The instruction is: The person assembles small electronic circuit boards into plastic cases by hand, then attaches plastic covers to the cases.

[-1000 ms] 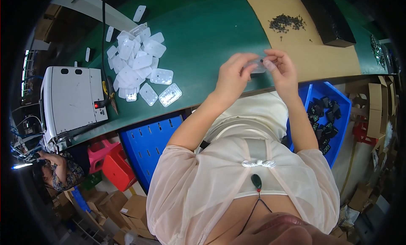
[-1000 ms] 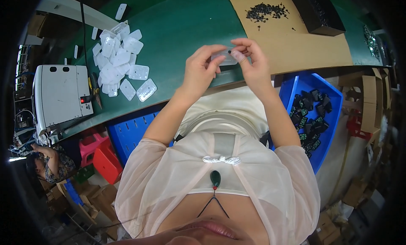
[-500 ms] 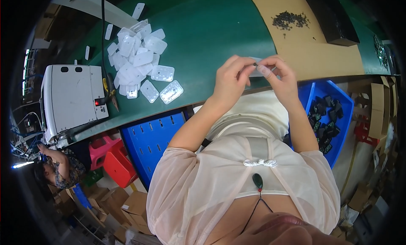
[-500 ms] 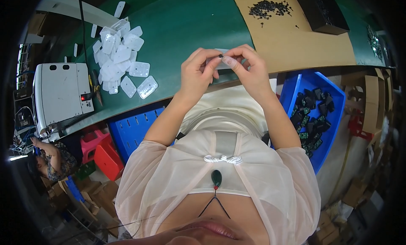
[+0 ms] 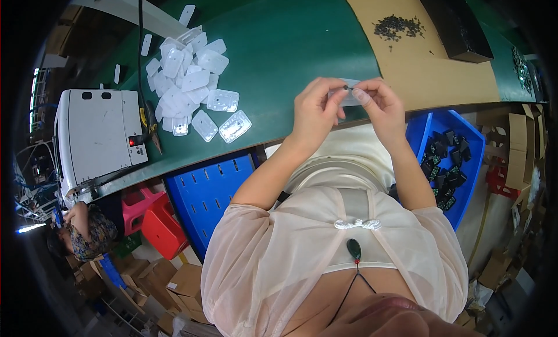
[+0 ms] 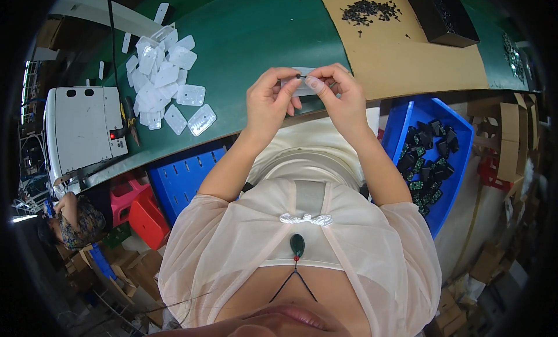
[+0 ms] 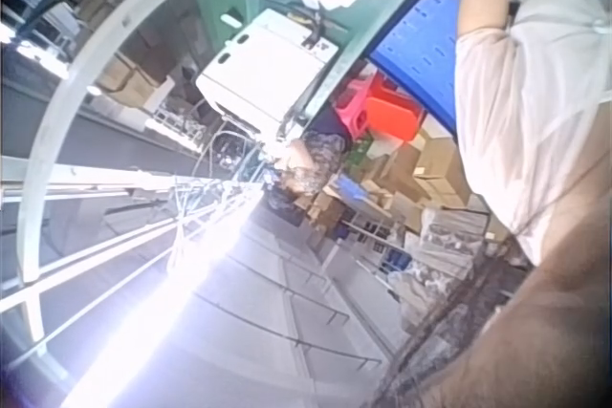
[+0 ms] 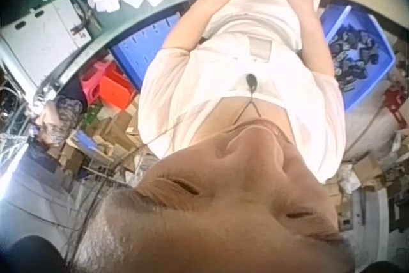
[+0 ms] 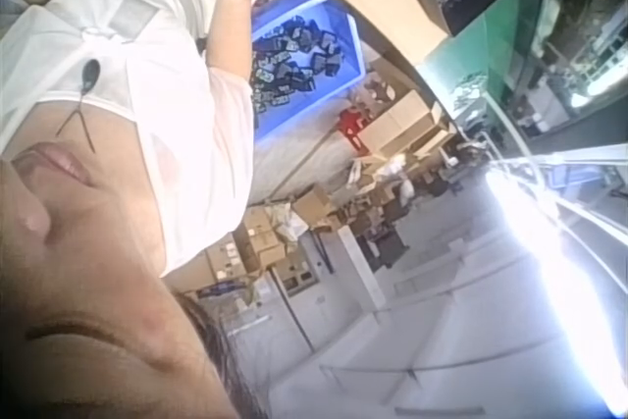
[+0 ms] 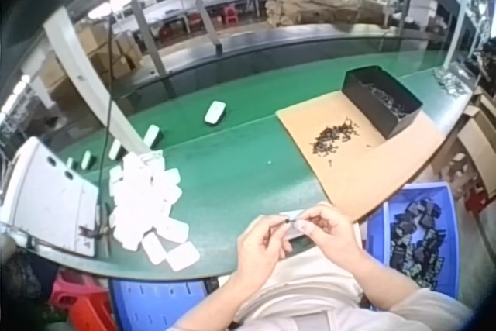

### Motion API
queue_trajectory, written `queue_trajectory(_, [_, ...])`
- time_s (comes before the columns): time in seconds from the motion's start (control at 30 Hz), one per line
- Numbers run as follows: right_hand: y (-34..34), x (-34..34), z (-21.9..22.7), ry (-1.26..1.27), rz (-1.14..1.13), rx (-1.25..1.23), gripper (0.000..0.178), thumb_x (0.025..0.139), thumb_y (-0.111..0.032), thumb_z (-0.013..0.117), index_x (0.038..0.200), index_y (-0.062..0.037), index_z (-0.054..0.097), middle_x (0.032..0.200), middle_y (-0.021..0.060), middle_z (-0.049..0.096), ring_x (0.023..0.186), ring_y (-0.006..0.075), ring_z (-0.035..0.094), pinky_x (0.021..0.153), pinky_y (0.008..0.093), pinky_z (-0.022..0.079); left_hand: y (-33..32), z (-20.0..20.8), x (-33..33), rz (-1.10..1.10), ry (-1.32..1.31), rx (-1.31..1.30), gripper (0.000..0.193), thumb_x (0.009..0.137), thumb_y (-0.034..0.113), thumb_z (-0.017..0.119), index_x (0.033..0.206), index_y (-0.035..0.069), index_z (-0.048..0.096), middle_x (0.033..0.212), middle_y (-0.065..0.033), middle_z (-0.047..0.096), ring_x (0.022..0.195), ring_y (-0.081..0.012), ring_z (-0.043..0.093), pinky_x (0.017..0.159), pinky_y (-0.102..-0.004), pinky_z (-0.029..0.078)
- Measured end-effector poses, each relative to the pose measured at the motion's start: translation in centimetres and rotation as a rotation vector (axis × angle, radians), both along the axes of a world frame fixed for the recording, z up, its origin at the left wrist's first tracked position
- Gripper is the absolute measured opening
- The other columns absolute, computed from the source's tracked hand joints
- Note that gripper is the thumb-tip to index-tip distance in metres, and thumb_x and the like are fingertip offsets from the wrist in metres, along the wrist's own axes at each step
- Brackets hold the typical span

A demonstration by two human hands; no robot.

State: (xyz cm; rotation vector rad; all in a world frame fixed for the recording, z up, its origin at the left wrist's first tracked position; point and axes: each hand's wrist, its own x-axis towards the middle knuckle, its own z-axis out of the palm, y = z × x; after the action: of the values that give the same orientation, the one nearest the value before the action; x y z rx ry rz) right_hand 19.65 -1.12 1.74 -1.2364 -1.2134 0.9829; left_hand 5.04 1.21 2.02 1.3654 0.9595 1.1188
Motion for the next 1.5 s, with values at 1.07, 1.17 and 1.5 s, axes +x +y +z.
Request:
queue_trajectory(1.07, [-0.5,0.1,0.0,0.109,0.129,-0.120,0.026,0.077,-0.010,0.067,0.097,-0.0038,0.051,0.089,0.0016,0.052,0.081,0.0076,0.048,0.068,0.0224,0.040,-0.5,-0.8,-1.1,-0.160,-0.249,-0.185,0.009,0.088,0.006,0.055,0.094,-0.001,0.055,0.079,-0.0080,0.061,0.067,-0.0115,0.058,0.063,-0.0231,0.048])
queue_trajectory(1.17, [-0.9,-0.4,0.2,0.068,0.127,-0.107,0.021,0.078,-0.005,0.062,0.094,-0.0038,0.048,0.084,0.0022,0.053,0.078,0.0096,0.051,0.067,0.0254,0.044,-0.8,-0.6,-1.4,-0.132,-0.173,-0.209,0.009,0.088,0.004,0.055,0.095,-0.001,0.053,0.082,-0.0075,0.060,0.066,-0.0109,0.057,0.063,-0.0235,0.048])
queue_trajectory(1.5, [-2.7,0.7,-1.9,0.117,-0.096,-0.029,0.036,0.072,-0.016,0.074,0.098,-0.0060,0.052,0.087,0.0029,0.055,0.072,0.0098,0.052,0.058,0.0236,0.042,0.2,-2.1,-0.1,-0.070,-0.256,-0.344,0.017,0.089,0.005,0.052,0.105,-0.003,0.052,0.085,-0.0088,0.061,0.062,-0.0100,0.055,0.055,-0.0200,0.046])
